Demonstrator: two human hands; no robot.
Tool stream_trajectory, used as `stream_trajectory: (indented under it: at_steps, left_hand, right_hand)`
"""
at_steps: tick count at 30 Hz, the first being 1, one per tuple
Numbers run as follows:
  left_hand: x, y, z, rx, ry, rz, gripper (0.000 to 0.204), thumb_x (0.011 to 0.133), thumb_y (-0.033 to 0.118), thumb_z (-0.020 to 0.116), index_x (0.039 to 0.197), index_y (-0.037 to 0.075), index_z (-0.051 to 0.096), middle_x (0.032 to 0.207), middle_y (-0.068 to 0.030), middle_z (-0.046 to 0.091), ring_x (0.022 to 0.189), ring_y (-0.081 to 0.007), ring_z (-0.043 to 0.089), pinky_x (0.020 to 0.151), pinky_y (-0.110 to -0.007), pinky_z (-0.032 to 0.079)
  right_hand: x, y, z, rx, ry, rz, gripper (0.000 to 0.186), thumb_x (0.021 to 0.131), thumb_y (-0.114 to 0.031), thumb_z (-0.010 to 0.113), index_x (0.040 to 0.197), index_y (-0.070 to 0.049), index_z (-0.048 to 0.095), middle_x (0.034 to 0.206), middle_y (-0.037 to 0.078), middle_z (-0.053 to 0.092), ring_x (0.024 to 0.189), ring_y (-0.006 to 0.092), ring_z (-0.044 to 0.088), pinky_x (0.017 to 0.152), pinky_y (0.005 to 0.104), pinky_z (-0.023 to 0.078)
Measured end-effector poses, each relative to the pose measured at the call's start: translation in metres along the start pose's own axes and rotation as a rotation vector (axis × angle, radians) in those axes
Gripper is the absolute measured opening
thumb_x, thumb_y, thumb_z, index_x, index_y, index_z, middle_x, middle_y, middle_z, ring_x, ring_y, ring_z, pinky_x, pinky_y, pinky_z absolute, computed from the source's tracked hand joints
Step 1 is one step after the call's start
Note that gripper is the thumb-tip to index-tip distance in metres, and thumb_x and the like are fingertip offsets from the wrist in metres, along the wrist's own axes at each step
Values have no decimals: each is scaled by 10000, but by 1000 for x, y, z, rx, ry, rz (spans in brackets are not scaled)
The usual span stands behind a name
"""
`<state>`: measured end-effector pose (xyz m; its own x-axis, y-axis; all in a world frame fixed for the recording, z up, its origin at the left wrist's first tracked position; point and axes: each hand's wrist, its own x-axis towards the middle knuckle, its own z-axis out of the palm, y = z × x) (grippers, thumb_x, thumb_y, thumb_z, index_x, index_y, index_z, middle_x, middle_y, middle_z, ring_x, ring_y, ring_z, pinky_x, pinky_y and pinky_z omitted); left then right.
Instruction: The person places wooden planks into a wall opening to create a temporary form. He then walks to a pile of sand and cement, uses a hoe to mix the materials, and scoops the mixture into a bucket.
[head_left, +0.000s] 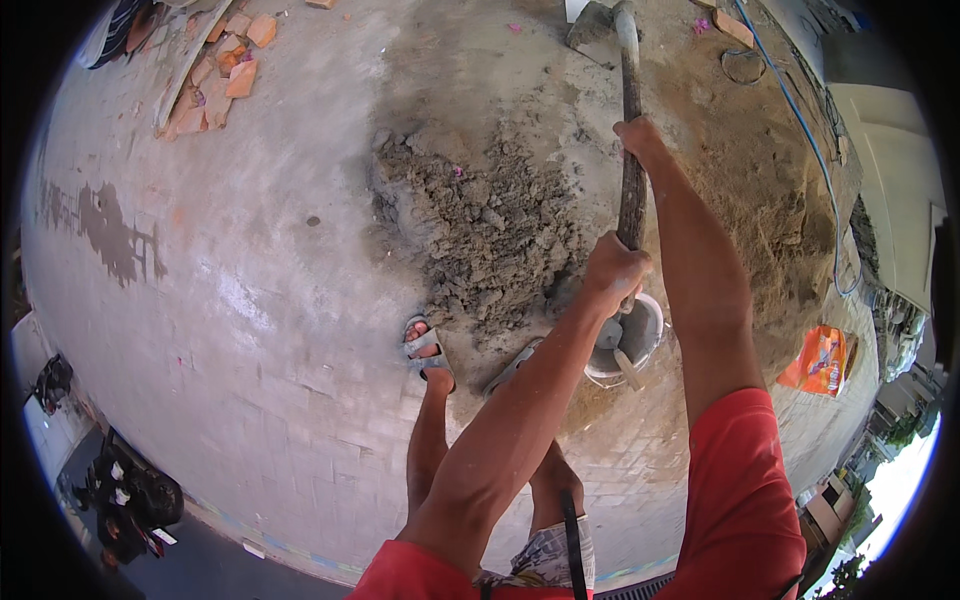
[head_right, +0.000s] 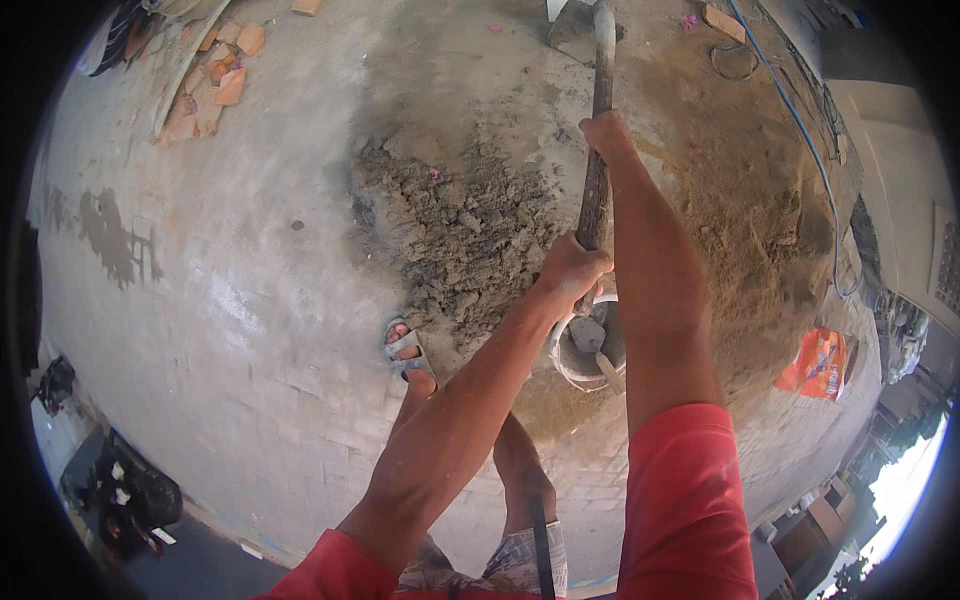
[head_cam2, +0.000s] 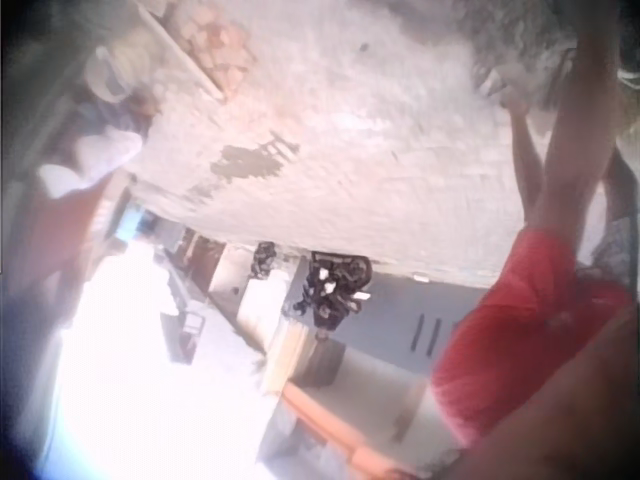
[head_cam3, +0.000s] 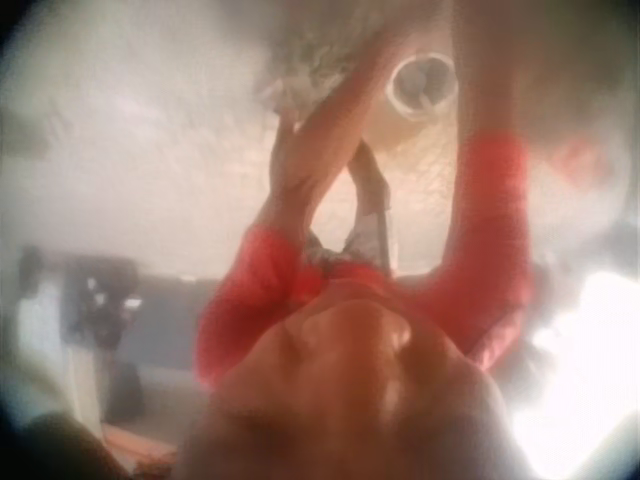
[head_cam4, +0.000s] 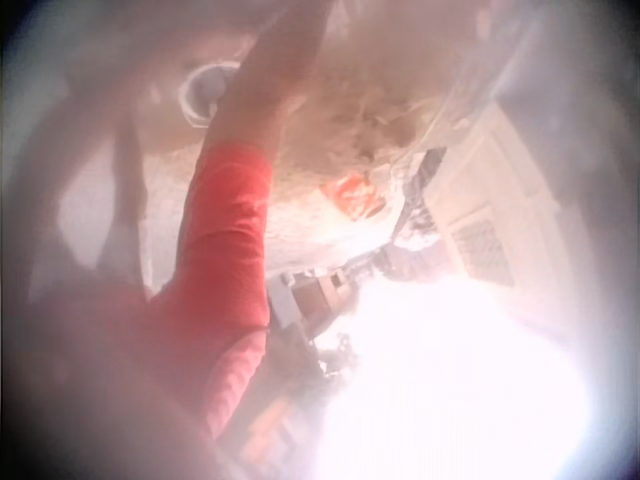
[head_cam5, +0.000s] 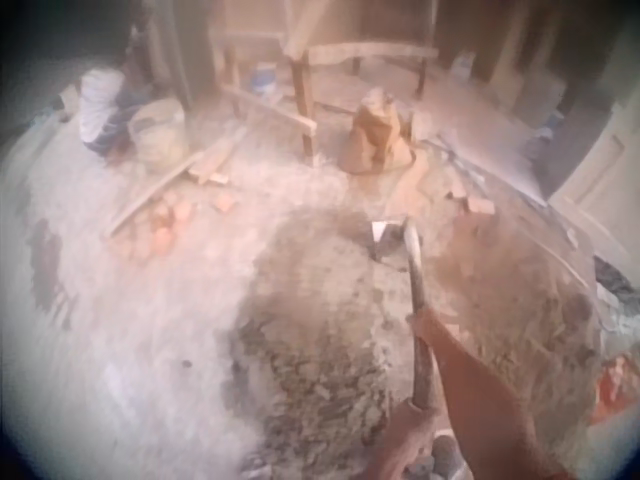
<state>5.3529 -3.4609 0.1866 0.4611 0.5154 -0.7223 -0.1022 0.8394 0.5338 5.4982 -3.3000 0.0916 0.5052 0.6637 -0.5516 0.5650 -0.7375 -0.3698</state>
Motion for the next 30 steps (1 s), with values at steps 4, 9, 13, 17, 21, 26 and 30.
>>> stream_trajectory:
  at_steps: [4, 9, 13, 17, 21, 26, 30]
  left_hand:
    - [-80, -26, -16, -120, 79, -205, 259, 722, 59, 640, 934, 5, 502, 671, -35, 511, 486, -110, 481, 434, -285, 387]
    - [-180, -66, -47, 71, 80, -326, 338, 718, 73, 661, 984, -21, 473, 684, -34, 504, 498, -108, 501, 455, -268, 399]
    - [-254, -67, -56, -7, 143, -416, 319, 705, 66, 674, 954, -18, 493, 703, -44, 540, 503, -110, 511, 460, -267, 410]
    - [-328, -125, -61, -69, 226, -437, 290, 707, 69, 672, 938, 7, 509, 689, -42, 559, 518, -105, 537, 465, -255, 415]
    - [-375, -215, -79, 334, 316, -642, 388, 615, 152, 758, 913, 7, 556, 683, -76, 584, 542, -155, 565, 499, -289, 454]
    - [-392, -360, -97, 841, 19, -875, 472, 542, 212, 761, 927, -14, 607, 860, -170, 644, 771, -286, 633, 679, -381, 496]
    - [-336, -314, -57, 796, 45, -863, 446, 572, 237, 718, 929, -9, 616, 957, -209, 629, 916, -325, 612, 791, -396, 475]
  right_hand:
    - [-37, 10, 38, -122, -56, 135, 327, 743, -216, 576, 857, 88, 616, 743, 179, 652, 698, 273, 661, 674, 351, 519]
    - [-97, 61, 75, 77, -142, 469, 296, 771, -212, 548, 782, 66, 650, 588, 132, 630, 606, 206, 658, 672, 317, 524]
    - [-187, 64, 93, 72, -210, 495, 259, 739, -177, 548, 703, 59, 649, 591, 132, 635, 623, 220, 663, 677, 315, 522]
    - [-282, 71, 111, 339, -285, 579, 233, 686, -153, 607, 636, 74, 589, 543, 128, 591, 520, 230, 621, 528, 335, 508]
    - [-375, 125, 150, 494, -224, 410, 205, 678, -77, 625, 805, 53, 530, 505, 130, 528, 401, 198, 531, 348, 335, 397]
    - [-438, 204, 207, 366, -330, 569, 372, 627, -214, 634, 930, -5, 581, 876, 203, 636, 856, 324, 627, 726, 393, 487]
    - [-392, 202, 149, 904, -271, 519, 163, 641, -88, 607, 777, -19, 547, 624, 106, 571, 471, 208, 570, 412, 333, 433]
